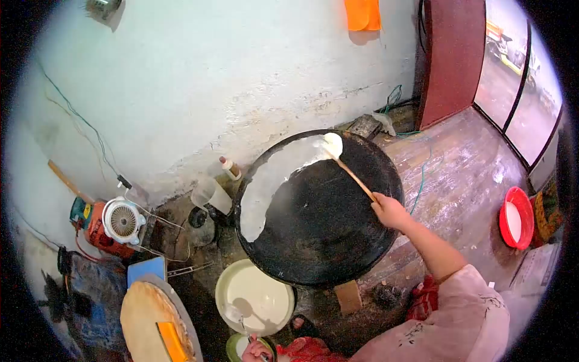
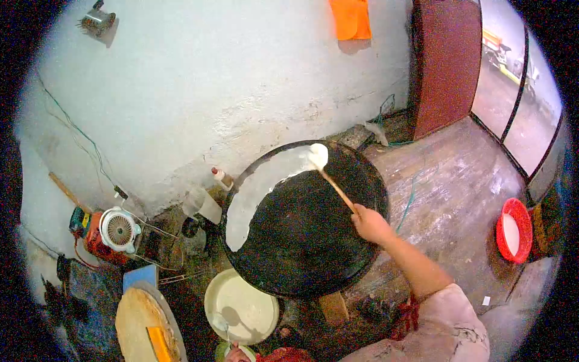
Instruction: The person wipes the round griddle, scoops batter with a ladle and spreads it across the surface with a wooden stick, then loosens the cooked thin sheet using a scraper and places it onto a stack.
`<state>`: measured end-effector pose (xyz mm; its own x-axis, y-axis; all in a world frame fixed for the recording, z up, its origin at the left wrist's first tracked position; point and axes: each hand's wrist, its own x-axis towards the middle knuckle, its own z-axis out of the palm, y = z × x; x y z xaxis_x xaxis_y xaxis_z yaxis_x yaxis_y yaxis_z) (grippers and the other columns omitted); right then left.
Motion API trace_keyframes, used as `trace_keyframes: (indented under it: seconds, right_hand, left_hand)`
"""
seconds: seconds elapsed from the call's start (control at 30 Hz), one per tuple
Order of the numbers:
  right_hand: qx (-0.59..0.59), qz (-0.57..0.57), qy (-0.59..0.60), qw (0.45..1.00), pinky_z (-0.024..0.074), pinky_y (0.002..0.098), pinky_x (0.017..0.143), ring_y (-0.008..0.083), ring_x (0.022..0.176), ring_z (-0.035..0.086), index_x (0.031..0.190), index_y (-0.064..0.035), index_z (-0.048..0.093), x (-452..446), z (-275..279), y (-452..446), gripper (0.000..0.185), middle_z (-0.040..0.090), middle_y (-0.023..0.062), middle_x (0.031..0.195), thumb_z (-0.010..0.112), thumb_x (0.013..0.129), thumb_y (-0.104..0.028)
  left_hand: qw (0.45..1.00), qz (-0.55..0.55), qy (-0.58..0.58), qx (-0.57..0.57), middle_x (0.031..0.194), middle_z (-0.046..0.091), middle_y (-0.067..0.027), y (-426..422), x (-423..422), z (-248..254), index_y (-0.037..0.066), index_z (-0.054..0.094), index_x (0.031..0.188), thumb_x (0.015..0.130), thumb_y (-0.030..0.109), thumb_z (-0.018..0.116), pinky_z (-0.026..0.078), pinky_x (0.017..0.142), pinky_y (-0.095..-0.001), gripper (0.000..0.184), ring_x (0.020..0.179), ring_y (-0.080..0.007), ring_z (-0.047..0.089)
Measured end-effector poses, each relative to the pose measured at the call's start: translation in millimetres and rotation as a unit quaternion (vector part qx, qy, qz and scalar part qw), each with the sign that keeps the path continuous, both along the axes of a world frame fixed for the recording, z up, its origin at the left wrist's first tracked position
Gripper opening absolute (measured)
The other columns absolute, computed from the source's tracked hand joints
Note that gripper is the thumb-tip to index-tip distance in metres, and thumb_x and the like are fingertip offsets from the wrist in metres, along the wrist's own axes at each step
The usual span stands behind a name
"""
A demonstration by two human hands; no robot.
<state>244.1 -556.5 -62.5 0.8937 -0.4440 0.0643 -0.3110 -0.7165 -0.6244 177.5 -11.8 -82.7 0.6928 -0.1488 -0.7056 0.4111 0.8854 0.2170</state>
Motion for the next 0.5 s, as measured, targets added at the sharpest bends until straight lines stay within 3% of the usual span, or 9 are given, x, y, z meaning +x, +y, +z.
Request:
trace_keyframes:
  seconds: [0.07, 0.13, 0.2, 0.27, 0.33, 0.4, 0.5]
  right_hand:
    - [0.175, 0.052, -0.077, 0.98, 0.0466, 0.0338, 0.079, 0.0248, 0.086, 0.061, 0.121, -0.0017, 0.047, -6, 3, -18, 0.035, 0.062, 0.0152, 0.09, 0.044, 0.089, -0.013]
    - [0.183, 0.013, -0.114, 0.976, 0.0465, 0.0321, 0.077, 0.0221, 0.083, 0.062, 0.118, -0.003, 0.051, 6, 3, -41, 0.031, 0.064, 0.0119, 0.088, 0.042, 0.088, -0.007]
    - [0.101, 0.006, -0.185, 0.977, 0.0487, 0.0298, 0.067, 0.0162, 0.066, 0.061, 0.123, -0.005, 0.048, 35, -24, -77, 0.035, 0.063, 0.0086, 0.079, 0.042, 0.089, -0.007]
    - [0.118, -0.075, -0.087, 0.986, 0.0488, 0.0306, 0.067, 0.018, 0.068, 0.063, 0.124, -0.0057, 0.048, 58, -18, -95, 0.038, 0.064, 0.0119, 0.078, 0.043, 0.087, -0.006]
    - [0.055, -0.078, -0.062, 0.993, 0.049, 0.0308, 0.064, 0.0177, 0.064, 0.063, 0.122, -0.0059, 0.051, 85, -37, -117, 0.037, 0.064, 0.0118, 0.076, 0.043, 0.086, -0.005]
    - [0.155, -0.062, 0.014, 0.986, 0.0481, 0.0372, 0.075, 0.0306, 0.089, 0.06, 0.119, -0.0121, 0.053, 103, -45, -118, 0.047, 0.063, 0.0152, 0.098, 0.06, 0.072, -0.009]
    - [0.178, -0.025, -0.016, 0.984, 0.048, 0.0375, 0.077, 0.03, 0.091, 0.06, 0.115, -0.0143, 0.057, 91, -40, -117, 0.039, 0.063, 0.0143, 0.098, 0.057, 0.077, -0.012]
  left_hand:
    - [1.0, 0.008, 0.003, 0.004, 0.059, 0.038, 0.0009, 4, 0, 10, 0.01, 0.036, 0.064, 0.089, 0.008, 0.033, 0.033, 0.046, -0.0219, 0.025, 0.05, -0.0114, 0.035]
    - [1.0, 0.018, 0.003, 0.004, 0.059, 0.038, 0.0011, 5, 0, 27, 0.01, 0.036, 0.063, 0.089, 0.008, 0.034, 0.033, 0.046, -0.0219, 0.025, 0.05, -0.0112, 0.035]
    - [0.999, 0.035, 0.001, -0.012, 0.058, 0.037, 0.0012, 10, -7, 41, 0.01, 0.036, 0.063, 0.088, 0.008, 0.034, 0.033, 0.046, -0.0219, 0.026, 0.049, -0.0111, 0.035]
    - [0.997, 0.056, -0.005, -0.06, 0.055, 0.035, 0.002, 2, -13, 65, 0.01, 0.035, 0.062, 0.088, 0.007, 0.037, 0.033, 0.045, -0.0217, 0.026, 0.047, -0.0106, 0.032]
    - [0.997, 0.07, 0.013, -0.026, 0.053, 0.033, 0.0023, -21, -20, 98, 0.011, 0.035, 0.061, 0.089, 0.01, 0.037, 0.033, 0.044, -0.0214, 0.028, 0.045, -0.0104, 0.031]
    - [0.997, 0.041, 0.008, -0.061, 0.053, 0.033, 0.0026, -32, -25, 112, 0.011, 0.035, 0.061, 0.09, 0.011, 0.038, 0.033, 0.044, -0.0214, 0.029, 0.045, -0.01, 0.032]
    - [0.997, 0.029, 0.007, -0.074, 0.052, 0.035, 0.0025, -62, -35, 132, 0.011, 0.036, 0.061, 0.092, 0.015, 0.037, 0.034, 0.043, -0.0212, 0.031, 0.043, -0.0099, 0.033]
